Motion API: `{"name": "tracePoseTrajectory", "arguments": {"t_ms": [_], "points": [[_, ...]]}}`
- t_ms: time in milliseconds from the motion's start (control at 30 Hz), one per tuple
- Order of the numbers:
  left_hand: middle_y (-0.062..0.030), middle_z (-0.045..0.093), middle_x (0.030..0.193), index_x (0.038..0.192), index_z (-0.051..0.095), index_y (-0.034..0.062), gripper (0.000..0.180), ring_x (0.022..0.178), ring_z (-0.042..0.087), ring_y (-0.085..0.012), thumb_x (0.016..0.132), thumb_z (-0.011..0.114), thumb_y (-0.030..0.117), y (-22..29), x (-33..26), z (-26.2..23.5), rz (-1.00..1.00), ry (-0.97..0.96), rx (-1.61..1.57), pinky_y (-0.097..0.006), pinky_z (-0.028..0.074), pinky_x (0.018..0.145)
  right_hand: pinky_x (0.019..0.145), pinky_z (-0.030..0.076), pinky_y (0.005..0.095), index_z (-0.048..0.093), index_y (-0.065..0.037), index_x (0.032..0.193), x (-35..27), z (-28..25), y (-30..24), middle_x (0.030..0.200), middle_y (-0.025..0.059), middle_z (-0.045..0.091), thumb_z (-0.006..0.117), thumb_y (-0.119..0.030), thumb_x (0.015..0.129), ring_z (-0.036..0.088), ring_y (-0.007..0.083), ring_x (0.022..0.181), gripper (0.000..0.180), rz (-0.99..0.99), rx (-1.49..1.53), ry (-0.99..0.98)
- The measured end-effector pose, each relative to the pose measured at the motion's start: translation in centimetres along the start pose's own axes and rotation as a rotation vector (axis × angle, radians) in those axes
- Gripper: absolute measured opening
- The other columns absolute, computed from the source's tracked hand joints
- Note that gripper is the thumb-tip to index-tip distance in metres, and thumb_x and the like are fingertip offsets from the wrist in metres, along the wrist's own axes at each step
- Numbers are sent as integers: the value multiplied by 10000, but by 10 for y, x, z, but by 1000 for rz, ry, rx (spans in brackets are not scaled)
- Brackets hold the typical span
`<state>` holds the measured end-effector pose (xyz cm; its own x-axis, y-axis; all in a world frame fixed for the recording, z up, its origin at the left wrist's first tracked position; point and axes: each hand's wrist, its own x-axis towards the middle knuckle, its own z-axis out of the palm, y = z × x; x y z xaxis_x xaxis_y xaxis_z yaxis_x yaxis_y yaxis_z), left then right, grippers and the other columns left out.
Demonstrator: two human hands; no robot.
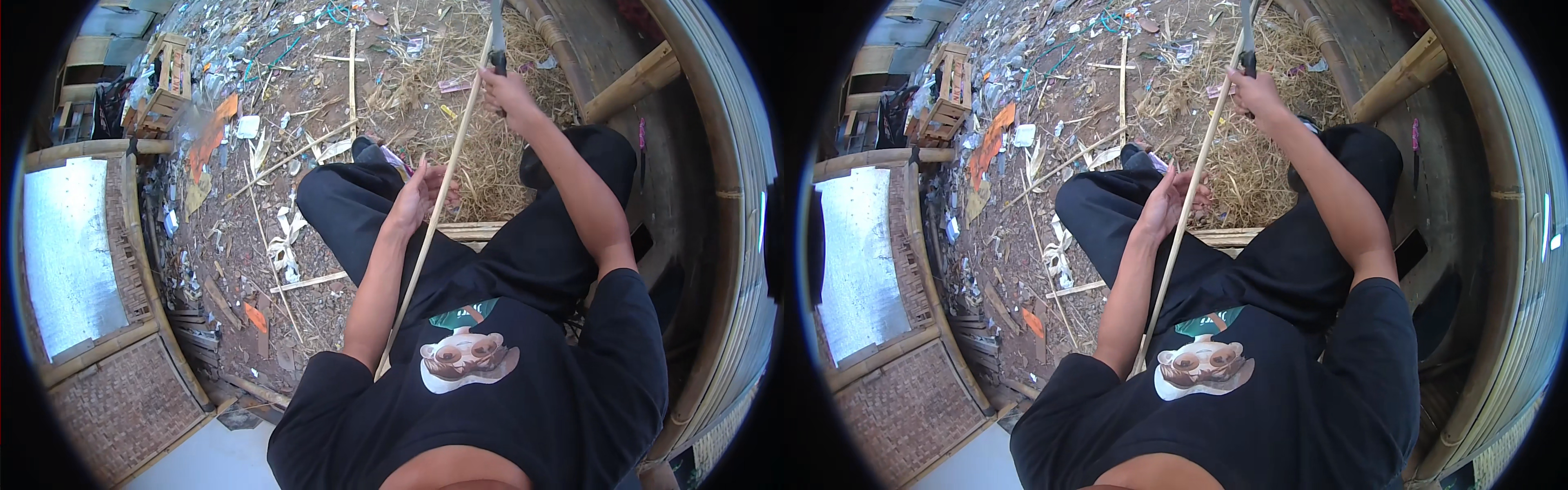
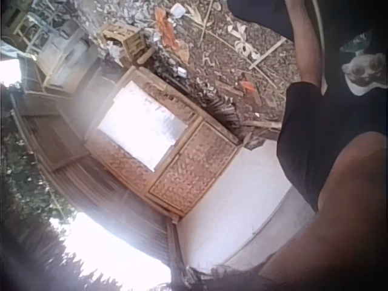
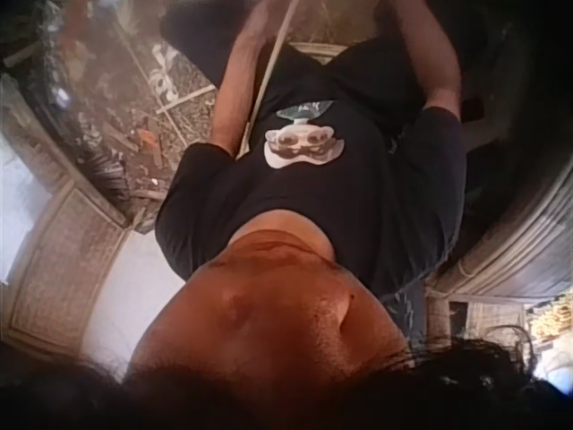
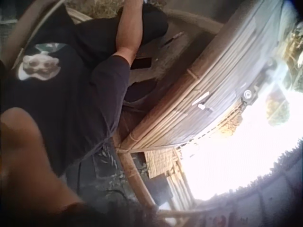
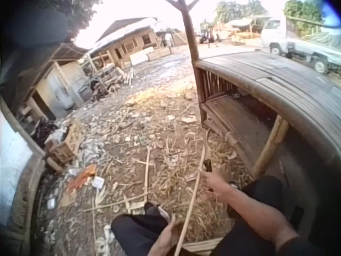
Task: The person shaves a thin strip of bamboo using a knife, moving the tool along the length of the material to smooth it while holding the strip in place by hand.
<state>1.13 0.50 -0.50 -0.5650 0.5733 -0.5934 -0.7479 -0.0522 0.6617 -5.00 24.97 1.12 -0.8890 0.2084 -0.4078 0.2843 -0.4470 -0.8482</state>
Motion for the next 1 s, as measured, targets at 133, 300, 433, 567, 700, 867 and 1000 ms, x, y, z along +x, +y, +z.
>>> {"name": "tracePoseTrajectory", "arguments": {"t_ms": [133,300,433,567,700,867,1000], "points": [[-115,628,854,1142,522,-26,506,763,632,-195,998,282,396,4,-15,-3,37,-141,188,-278,501,708,394,266,220,461,-93,771,16,-1,-17,526,-76,348,590,-227,907,318,40,412,230,-90,30,49],[-116,609,773,1129,505,-40,502,629,618,-194,994,300,398,13,-41,12,-60,-274,196,-275,521,625,420,314,232,452,-90,725,40,-13,-28,528,-67,354,587,-255,908,317,44,420,281,-219,-54,160],[-62,547,677,1088,508,-28,308,546,570,-141,973,448,252,18,-59,16,-43,-164,289,-254,501,528,465,317,346,449,-60,1008,8,4,-76,610,35,358,529,-249,936,349,155,509,218,-17,-125,306],[-27,517,616,1023,536,-19,248,465,508,-105,956,489,216,17,-65,17,-54,-81,343,-235,467,458,461,307,335,483,-35,868,26,-7,-71,608,13,374,534,-228,930,353,139,498,210,-180,-145,309],[1,476,580,963,568,-12,233,407,414,-60,946,515,215,15,-66,24,22,2,245,-202,370,372,477,325,332,490,-46,866,32,-4,-74,610,21,402,551,-225,915,391,140,514,195,-165,-226,326],[30,431,569,995,593,-15,234,398,334,-21,940,530,203,22,-63,32,95,142,228,-165,251,352,470,335,340,496,-37,836,27,7,-76,583,15,400,564,-264,904,396,144,489,246,-185,-304,259],[46,429,593,1026,618,-10,229,424,327,-2,927,555,187,34,-59,43,150,193,245,-151,238,372,445,327,339,505,-29,837,42,7,-61,565,13,397,534,-289,918,393,143,449,273,-114,-296,256]]}}
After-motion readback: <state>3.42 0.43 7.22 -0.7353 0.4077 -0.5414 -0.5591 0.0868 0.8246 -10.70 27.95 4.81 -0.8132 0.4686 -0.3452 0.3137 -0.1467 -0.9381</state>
